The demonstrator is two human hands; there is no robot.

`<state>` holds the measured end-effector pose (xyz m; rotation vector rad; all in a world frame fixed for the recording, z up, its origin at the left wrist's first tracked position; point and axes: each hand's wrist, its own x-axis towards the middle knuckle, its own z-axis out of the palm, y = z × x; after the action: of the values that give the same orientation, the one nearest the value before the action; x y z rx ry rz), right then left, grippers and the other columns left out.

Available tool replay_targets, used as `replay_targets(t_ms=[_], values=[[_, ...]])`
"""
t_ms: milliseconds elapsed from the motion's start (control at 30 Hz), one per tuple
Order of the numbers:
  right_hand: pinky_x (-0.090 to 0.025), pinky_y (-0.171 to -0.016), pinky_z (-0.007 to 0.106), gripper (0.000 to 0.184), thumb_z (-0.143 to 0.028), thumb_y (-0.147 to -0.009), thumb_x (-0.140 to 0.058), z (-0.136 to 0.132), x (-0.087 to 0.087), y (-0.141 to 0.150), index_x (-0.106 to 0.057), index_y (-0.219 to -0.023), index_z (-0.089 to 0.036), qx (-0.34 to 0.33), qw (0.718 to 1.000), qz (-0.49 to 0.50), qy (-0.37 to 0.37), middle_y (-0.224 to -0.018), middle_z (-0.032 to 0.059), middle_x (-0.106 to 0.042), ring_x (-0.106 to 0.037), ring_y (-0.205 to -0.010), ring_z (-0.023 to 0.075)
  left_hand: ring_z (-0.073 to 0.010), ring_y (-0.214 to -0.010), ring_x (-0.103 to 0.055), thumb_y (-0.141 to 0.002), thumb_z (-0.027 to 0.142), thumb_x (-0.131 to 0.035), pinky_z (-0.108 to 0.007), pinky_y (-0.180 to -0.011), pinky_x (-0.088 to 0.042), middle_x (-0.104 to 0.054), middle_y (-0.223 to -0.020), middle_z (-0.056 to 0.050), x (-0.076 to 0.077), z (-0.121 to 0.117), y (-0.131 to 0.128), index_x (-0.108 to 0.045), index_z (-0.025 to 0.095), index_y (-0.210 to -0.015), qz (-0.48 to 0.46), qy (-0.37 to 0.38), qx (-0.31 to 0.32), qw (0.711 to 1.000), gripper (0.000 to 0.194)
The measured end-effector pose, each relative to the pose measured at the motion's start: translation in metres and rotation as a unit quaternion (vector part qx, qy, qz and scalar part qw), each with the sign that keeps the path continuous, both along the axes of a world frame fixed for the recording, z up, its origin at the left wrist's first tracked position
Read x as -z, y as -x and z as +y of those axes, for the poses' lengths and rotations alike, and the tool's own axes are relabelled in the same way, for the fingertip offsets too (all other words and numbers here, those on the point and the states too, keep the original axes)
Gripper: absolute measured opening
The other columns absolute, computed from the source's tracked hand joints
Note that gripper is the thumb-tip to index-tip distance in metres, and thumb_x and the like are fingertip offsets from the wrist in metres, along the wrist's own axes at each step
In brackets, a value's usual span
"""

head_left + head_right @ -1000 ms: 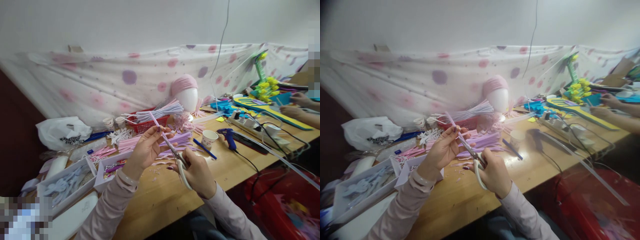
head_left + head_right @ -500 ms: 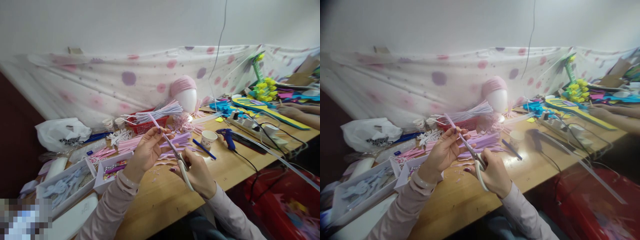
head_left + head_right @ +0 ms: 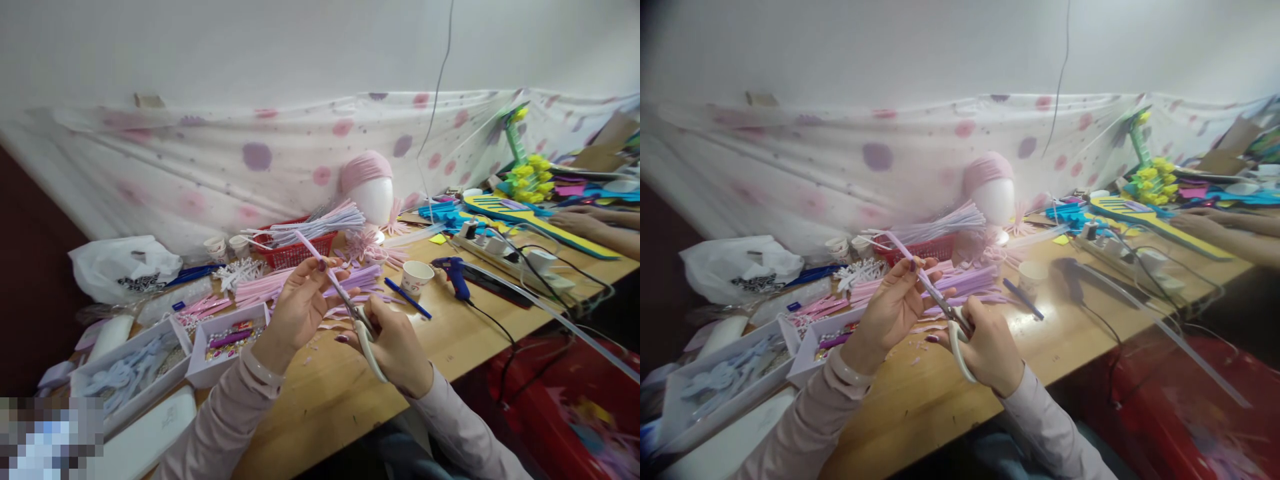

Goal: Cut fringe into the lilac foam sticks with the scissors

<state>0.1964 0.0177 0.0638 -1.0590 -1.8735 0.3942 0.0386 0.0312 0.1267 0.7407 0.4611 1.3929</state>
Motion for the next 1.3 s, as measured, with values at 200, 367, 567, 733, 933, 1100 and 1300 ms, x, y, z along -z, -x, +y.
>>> replay_targets(t_ms=[200, 367, 567, 733, 933, 1100, 1300], values=[[-0.024, -0.046, 0.023, 0.048, -0.052, -0.077, -0.070, 0.000, 0.005, 0.001, -0.032, -0.068, -0.024, 0.001, 0.999, 0.028, 0.026, -0.052, -0.0091, -0.036, -0.029, -0.049, 0.0088, -0.0140, -0.078, -0.069, -0.081, 0.013, -0.070, -0.044, -0.086, -0.057, -0.072, -0.089, 0.001, 0.001, 0.000, 0.000, -0.066, 0.020, -0.076, -0.009, -0.003, 0.002, 1.000, 0.009], [-0.025, -0.045, 0.022, 0.050, -0.054, -0.075, -0.072, 0.001, 0.005, 0.002, -0.033, -0.067, -0.024, -0.005, 0.998, 0.050, 0.048, -0.053, -0.0084, -0.037, -0.031, -0.050, 0.0091, -0.0136, -0.078, -0.068, -0.081, 0.013, -0.070, -0.045, -0.088, -0.056, -0.071, -0.088, 0.002, 0.001, 0.001, 0.000, -0.066, 0.020, -0.077, -0.014, 0.003, 0.005, 1.000, 0.009], [-0.024, -0.045, 0.023, 0.052, -0.059, -0.075, -0.070, 0.000, 0.002, 0.002, -0.033, -0.064, -0.024, 0.000, 0.999, 0.045, 0.030, -0.051, -0.0086, -0.036, -0.029, -0.049, 0.0086, -0.0133, -0.078, -0.067, -0.079, 0.015, -0.072, -0.045, -0.087, -0.056, -0.070, -0.088, 0.003, 0.004, 0.004, 0.000, -0.066, 0.021, -0.078, -0.011, -0.002, 0.001, 1.000, 0.009], [-0.024, -0.044, 0.022, 0.052, -0.059, -0.075, -0.070, 0.001, 0.005, 0.002, -0.034, -0.064, -0.024, 0.004, 0.998, 0.048, 0.030, -0.051, -0.0084, -0.036, -0.030, -0.049, 0.0087, -0.0128, -0.078, -0.067, -0.079, 0.014, -0.072, -0.044, -0.088, -0.055, -0.071, -0.087, 0.003, 0.004, 0.004, 0.001, -0.066, 0.021, -0.078, -0.016, -0.008, 0.010, 1.000, 0.009], [-0.026, -0.044, 0.023, 0.049, -0.054, -0.075, -0.071, 0.004, 0.007, -0.002, -0.033, -0.066, -0.024, -0.004, 0.997, 0.072, 0.040, -0.052, -0.0081, -0.040, -0.032, -0.049, 0.0089, -0.0139, -0.084, -0.065, -0.075, 0.013, -0.075, -0.040, -0.088, -0.053, -0.071, -0.085, 0.002, 0.003, 0.007, 0.005, -0.067, 0.020, -0.077, -0.011, 0.002, -0.024, 1.000, 0.011], [-0.030, -0.049, 0.024, 0.043, -0.047, -0.075, -0.071, 0.006, 0.004, -0.011, -0.035, -0.070, -0.024, 0.021, 0.999, 0.034, 0.022, -0.055, -0.0075, -0.043, -0.036, -0.050, 0.0098, -0.0078, -0.063, -0.057, -0.070, 0.017, -0.080, -0.022, -0.064, -0.048, -0.069, -0.076, 0.001, -0.001, 0.016, 0.016, -0.070, 0.016, -0.073, 0.040, -0.021, -0.122, 0.991, 0.011], [-0.042, -0.055, 0.027, 0.038, -0.054, -0.082, -0.063, 0.000, -0.002, -0.009, -0.042, -0.075, -0.023, -0.073, 0.983, 0.126, 0.115, -0.068, -0.0007, -0.055, -0.051, -0.062, 0.0143, -0.0050, -0.058, -0.052, -0.067, 0.018, -0.082, -0.016, -0.054, -0.040, -0.066, -0.070, 0.001, -0.007, 0.017, 0.024, -0.075, 0.014, -0.082, 0.111, -0.101, -0.193, 0.970, 0.017]])
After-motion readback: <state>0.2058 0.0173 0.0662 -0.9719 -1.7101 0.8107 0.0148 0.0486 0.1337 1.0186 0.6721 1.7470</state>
